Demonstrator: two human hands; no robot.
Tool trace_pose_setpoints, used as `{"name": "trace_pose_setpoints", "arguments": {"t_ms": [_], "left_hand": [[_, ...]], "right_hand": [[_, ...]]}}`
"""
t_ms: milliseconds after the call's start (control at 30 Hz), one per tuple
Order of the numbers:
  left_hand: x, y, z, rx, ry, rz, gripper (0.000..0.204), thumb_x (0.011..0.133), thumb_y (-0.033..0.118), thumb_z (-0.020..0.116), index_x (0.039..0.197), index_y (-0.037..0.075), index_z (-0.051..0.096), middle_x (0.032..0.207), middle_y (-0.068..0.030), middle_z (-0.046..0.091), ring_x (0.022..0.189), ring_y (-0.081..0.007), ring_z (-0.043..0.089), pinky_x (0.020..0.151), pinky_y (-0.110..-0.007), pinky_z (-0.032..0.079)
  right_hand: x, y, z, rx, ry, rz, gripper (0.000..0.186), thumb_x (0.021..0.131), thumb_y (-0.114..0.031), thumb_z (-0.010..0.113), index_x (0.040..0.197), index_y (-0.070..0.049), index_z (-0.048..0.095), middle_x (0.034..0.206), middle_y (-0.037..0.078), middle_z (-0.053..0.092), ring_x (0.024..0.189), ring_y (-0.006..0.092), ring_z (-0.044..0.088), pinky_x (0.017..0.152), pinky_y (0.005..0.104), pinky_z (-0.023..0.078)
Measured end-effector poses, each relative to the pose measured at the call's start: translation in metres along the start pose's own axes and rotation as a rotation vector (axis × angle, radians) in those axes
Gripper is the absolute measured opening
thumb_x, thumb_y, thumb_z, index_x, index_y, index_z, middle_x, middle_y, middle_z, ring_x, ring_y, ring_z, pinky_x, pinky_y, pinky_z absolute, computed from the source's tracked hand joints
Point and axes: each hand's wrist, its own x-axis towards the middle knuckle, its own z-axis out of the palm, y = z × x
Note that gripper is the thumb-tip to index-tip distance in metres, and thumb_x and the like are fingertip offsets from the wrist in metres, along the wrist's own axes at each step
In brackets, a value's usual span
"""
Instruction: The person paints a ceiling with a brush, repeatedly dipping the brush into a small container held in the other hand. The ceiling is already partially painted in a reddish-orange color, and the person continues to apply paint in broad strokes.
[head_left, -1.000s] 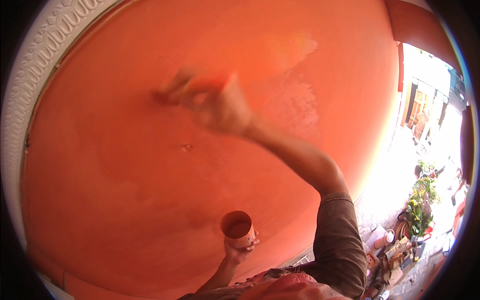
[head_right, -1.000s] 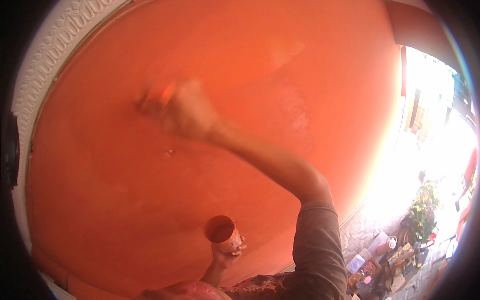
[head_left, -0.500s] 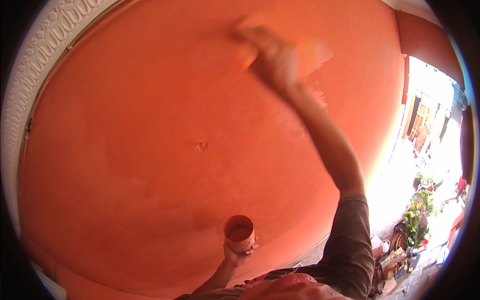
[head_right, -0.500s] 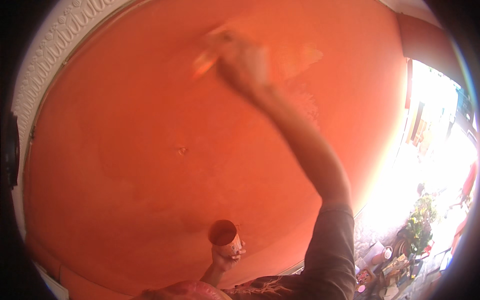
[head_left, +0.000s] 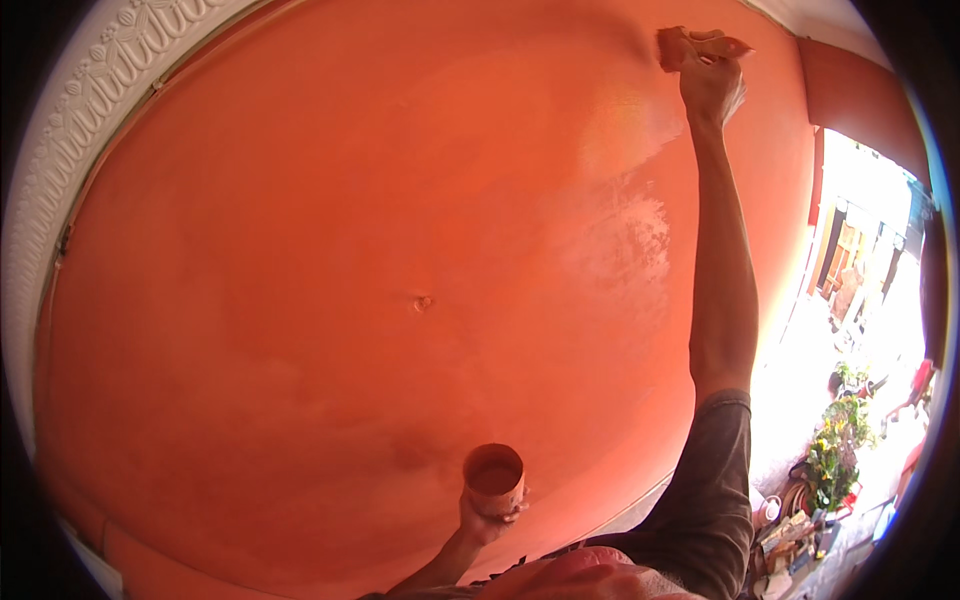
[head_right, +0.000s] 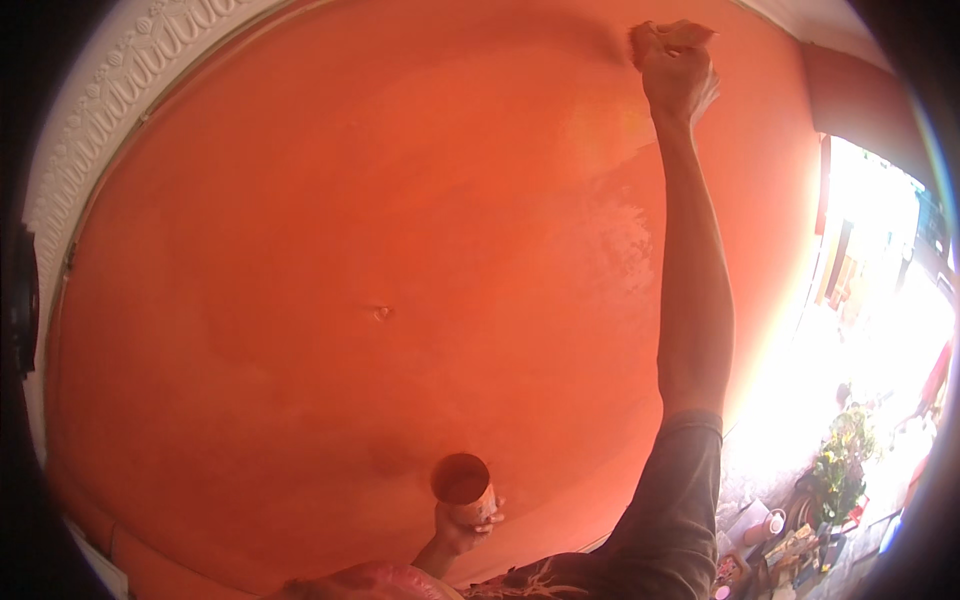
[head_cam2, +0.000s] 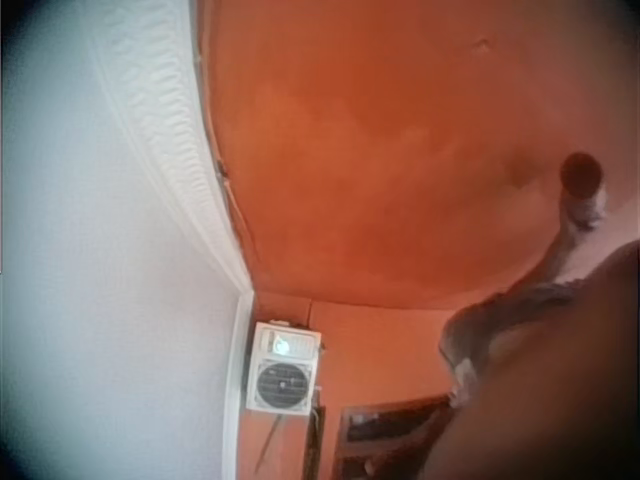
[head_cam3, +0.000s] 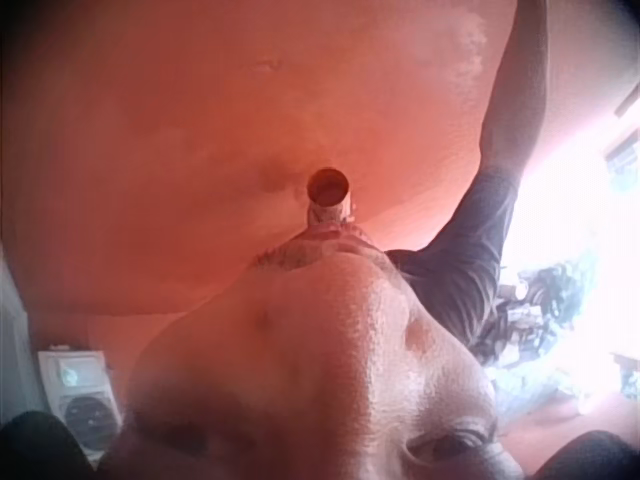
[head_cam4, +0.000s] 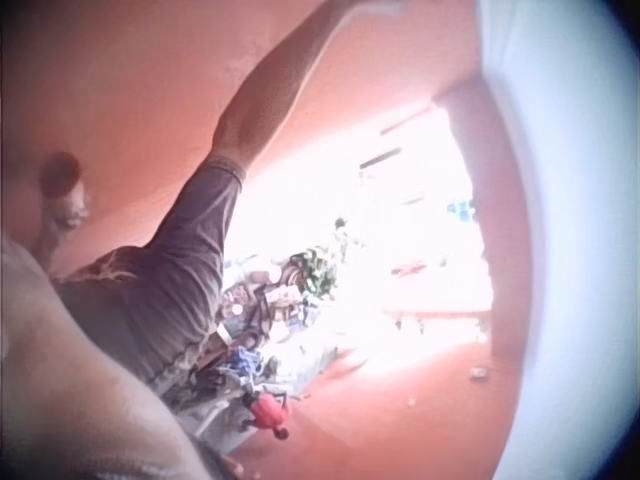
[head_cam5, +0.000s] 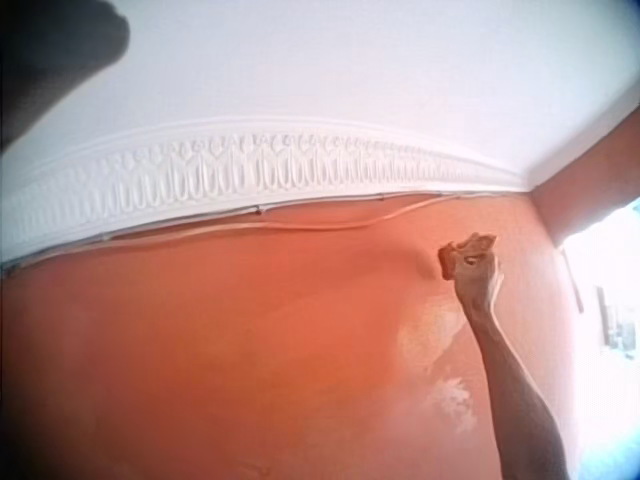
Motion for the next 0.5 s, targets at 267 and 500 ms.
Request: {"name": "trace_pose_setpoints", "arguments": {"t_ms": [267, 500], "left_hand": [[0.004, -0.001, -0.004, -0.006, 0.025, 0.008, 0.072, 0.089, 0.061, 0.055, 0.138, 0.009, 0.048, 0.122, -0.0206, 0.053, 0.092, -0.0302, 0.054, 0.060, -0.029, 0.053], [0.005, 0.002, -0.003, -0.052, -0.010, -0.054, 0.067, 0.090, 0.056, 0.056, 0.136, 0.007, 0.051, 0.123, -0.0203, 0.053, 0.093, -0.0296, 0.053, 0.062, -0.029, 0.054]], "right_hand": [[-0.165, -0.169, 0.042, 0.315, -0.318, -0.793, 0.026, 0.078, -0.008, 0.071, 0.102, -0.017, 0.072, 0.098, 0.006, 0.072, 0.079, 0.0264, 0.070, 0.064, 0.0377, 0.057], [-0.141, -0.133, 0.065, 0.859, -0.502, -0.164, 0.021, 0.086, -0.013, 0.069, 0.104, -0.002, 0.067, 0.093, 0.008, 0.070, 0.081, 0.0222, 0.068, 0.067, 0.0339, 0.056]]}}
